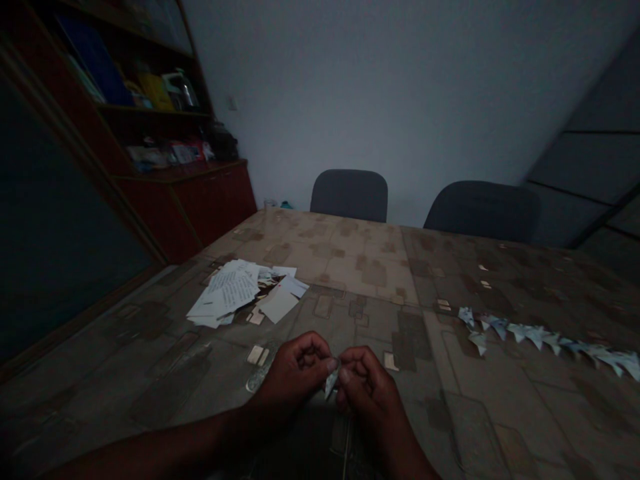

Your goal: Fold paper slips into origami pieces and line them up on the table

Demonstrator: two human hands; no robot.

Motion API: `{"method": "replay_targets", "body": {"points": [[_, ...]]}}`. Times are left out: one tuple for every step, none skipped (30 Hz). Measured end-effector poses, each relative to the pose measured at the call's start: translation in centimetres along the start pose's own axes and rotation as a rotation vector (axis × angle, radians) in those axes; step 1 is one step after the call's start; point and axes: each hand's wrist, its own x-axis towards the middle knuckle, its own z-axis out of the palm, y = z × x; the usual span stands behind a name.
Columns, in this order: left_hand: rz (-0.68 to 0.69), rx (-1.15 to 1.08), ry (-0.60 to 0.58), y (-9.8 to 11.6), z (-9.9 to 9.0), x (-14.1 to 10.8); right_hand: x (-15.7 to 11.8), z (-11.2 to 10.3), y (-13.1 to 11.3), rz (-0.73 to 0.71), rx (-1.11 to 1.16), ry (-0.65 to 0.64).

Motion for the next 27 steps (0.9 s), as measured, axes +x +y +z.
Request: {"method": "replay_targets", "body": {"points": [[-0.001, -0.014, -0.005, 0.03, -0.01, -0.02, 0.02, 0.07, -0.05, 0.004, -0.001, 0.004], [-0.004, -0.024, -0.011, 0.06, -0.01, -0.05, 0.04, 0.16, -0.13, 0.008, -0.003, 0.014], [-0.008, -0.028, -0.013, 0.1, 0.0, -0.07, 0.07, 0.25, -0.23, 0.016, -0.008, 0.028], [-0.012, -0.028, -0.014, 0.13, 0.01, -0.09, 0.1, 0.32, -0.33, 0.02, -0.014, 0.039], [-0.015, -0.027, -0.014, 0.15, 0.03, -0.09, 0.13, 0.37, -0.41, 0.021, -0.022, 0.045], [-0.018, -0.029, -0.015, 0.14, 0.05, -0.09, 0.16, 0.38, -0.48, 0.02, -0.031, 0.045], [-0.018, -0.035, -0.017, 0.12, 0.07, -0.07, 0.17, 0.37, -0.51, 0.019, -0.039, 0.043], [-0.019, -0.044, -0.019, 0.09, 0.09, -0.04, 0.19, 0.34, -0.52, 0.019, -0.046, 0.04], [-0.023, -0.054, -0.02, 0.04, 0.11, 0.0, 0.2, 0.28, -0.49, 0.018, -0.05, 0.036], [-0.029, -0.061, -0.02, 0.0, 0.12, 0.04, 0.21, 0.23, -0.43, 0.017, -0.052, 0.031], [-0.037, -0.066, -0.017, -0.04, 0.13, 0.08, 0.23, 0.17, -0.36, 0.016, -0.052, 0.027], [-0.045, -0.071, -0.015, -0.07, 0.13, 0.11, 0.26, 0.12, -0.28, 0.015, -0.051, 0.026], [-0.05, -0.075, -0.014, -0.11, 0.13, 0.14, 0.29, 0.09, -0.2, 0.015, -0.051, 0.025], [-0.054, -0.078, -0.015, -0.14, 0.12, 0.17, 0.32, 0.08, -0.14, 0.016, -0.048, 0.026], [-0.056, -0.081, -0.018, -0.18, 0.11, 0.19, 0.34, 0.08, -0.09, 0.015, -0.044, 0.031], [-0.059, -0.081, -0.02, -0.21, 0.1, 0.22, 0.35, 0.09, -0.08, 0.015, -0.042, 0.037], [-0.062, -0.078, -0.019, -0.25, 0.08, 0.25, 0.34, 0.12, -0.09, 0.017, -0.041, 0.04], [-0.064, -0.07, -0.015, -0.27, 0.07, 0.27, 0.31, 0.16, -0.14, 0.018, -0.04, 0.04], [-0.062, -0.059, -0.011, -0.28, 0.06, 0.29, 0.27, 0.21, -0.22, 0.02, -0.04, 0.037], [-0.056, -0.046, -0.007, -0.28, 0.06, 0.31, 0.22, 0.27, -0.31, 0.024, -0.039, 0.032], [-0.049, -0.03, -0.002, -0.26, 0.06, 0.31, 0.18, 0.31, -0.39, 0.027, -0.035, 0.035], [-0.043, -0.014, 0.003, -0.23, 0.05, 0.3, 0.15, 0.35, -0.47, 0.029, -0.029, 0.038], [-0.04, 0.001, 0.006, -0.2, 0.05, 0.29, 0.14, 0.37, -0.5, 0.028, -0.025, 0.044], [-0.04, 0.013, 0.007, -0.16, 0.04, 0.26, 0.15, 0.36, -0.49, 0.024, -0.025, 0.05], [-0.043, 0.021, 0.008, -0.12, 0.03, 0.23, 0.18, 0.32, -0.42, 0.021, -0.029, 0.049], [-0.045, 0.026, 0.007, -0.09, 0.02, 0.2, 0.25, 0.26, -0.31, 0.017, -0.036, 0.047], [-0.045, 0.028, 0.006, -0.07, 0.01, 0.17, 0.33, 0.17, -0.16, 0.015, -0.045, 0.041]]}}
